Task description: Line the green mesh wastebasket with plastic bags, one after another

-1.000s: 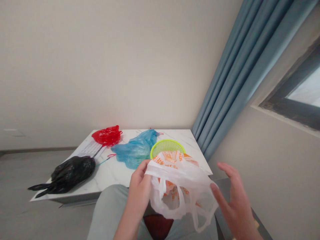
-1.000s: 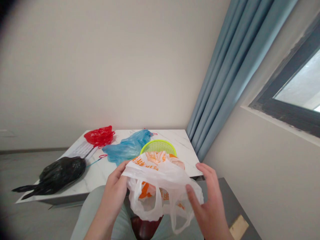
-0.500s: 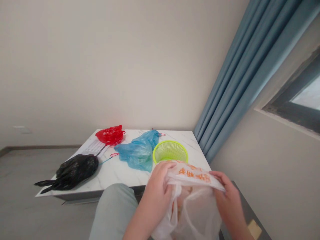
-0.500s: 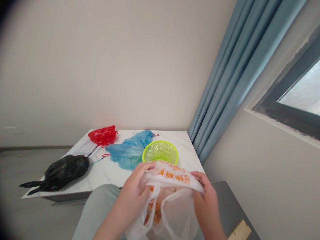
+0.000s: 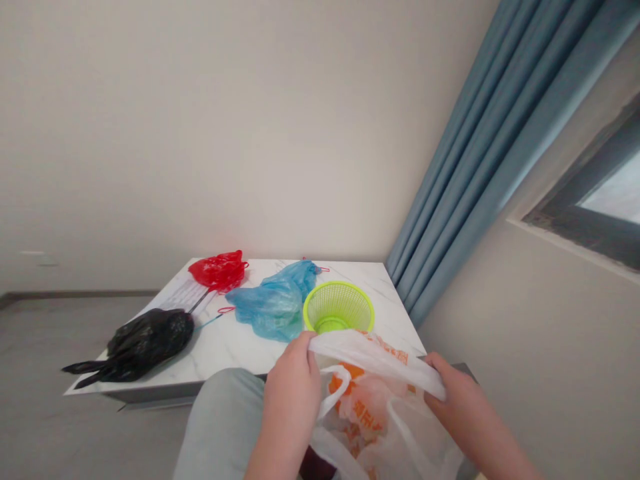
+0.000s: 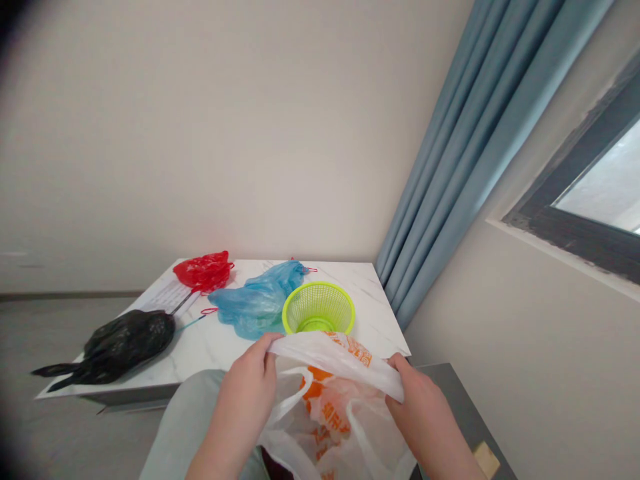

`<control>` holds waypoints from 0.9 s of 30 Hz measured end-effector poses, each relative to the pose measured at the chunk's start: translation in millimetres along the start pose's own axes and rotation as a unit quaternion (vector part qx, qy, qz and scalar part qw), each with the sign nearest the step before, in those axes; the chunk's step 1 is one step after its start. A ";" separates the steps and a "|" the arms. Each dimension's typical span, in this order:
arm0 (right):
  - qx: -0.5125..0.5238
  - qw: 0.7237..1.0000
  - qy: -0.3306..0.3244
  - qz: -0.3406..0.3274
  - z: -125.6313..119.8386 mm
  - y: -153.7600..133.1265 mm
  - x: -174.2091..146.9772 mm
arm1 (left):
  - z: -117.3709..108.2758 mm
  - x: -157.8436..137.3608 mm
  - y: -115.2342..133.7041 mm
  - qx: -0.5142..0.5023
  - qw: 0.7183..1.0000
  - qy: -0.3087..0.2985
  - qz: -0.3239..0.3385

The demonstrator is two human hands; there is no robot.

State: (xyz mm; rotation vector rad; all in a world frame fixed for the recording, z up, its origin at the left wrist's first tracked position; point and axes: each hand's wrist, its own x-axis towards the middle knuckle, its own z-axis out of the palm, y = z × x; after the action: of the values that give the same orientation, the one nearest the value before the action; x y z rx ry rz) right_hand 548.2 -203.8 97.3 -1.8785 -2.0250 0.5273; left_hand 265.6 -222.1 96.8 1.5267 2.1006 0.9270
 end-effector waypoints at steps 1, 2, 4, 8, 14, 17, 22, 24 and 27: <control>-0.013 1.000 -0.016 -0.013 0.6 2.2 -2.4 | -2.3 -0.8 2.3 -0.027 0.999 0.027 -0.004; -0.016 0.999 -0.036 -0.031 0.3 3.7 -5.5 | -4.1 -1.9 4.5 -0.053 0.997 0.060 0.004; 0.005 0.994 -0.086 -0.065 -3.1 4.3 -12.5 | -6.1 -4.6 8.2 -0.095 0.987 0.119 0.047; 0.077 0.992 -0.094 -0.027 -20.1 -3.2 -20.3 | -8.1 -10.1 12.8 -0.143 0.968 0.139 0.150; 0.060 0.995 0.074 0.030 -54.3 -11.2 -15.3 | -13.9 -18.3 14.9 -0.220 0.936 0.153 0.227; 0.080 0.988 0.126 0.046 -60.2 -11.7 -8.7 | -15.7 -20.5 13.5 -0.238 0.915 0.147 0.291; 0.353 0.928 0.108 0.044 -41.2 -18.9 22.5 | -8.8 -7.0 7.0 -0.178 0.913 0.120 0.346; 0.509 0.854 0.091 0.055 -25.9 -23.9 43.7 | -0.1 6.7 1.3 -0.149 0.918 0.122 0.346; 0.662 0.745 0.046 0.066 1.5 -30.4 82.7 | 18.2 33.4 -12.8 -0.112 0.932 0.127 0.322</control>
State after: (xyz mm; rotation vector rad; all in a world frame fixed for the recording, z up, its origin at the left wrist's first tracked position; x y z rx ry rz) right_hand 514.5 -123.3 109.7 -1.0248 -0.8325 1.3754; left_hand 257.3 -188.0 77.4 2.0986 1.5627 1.5995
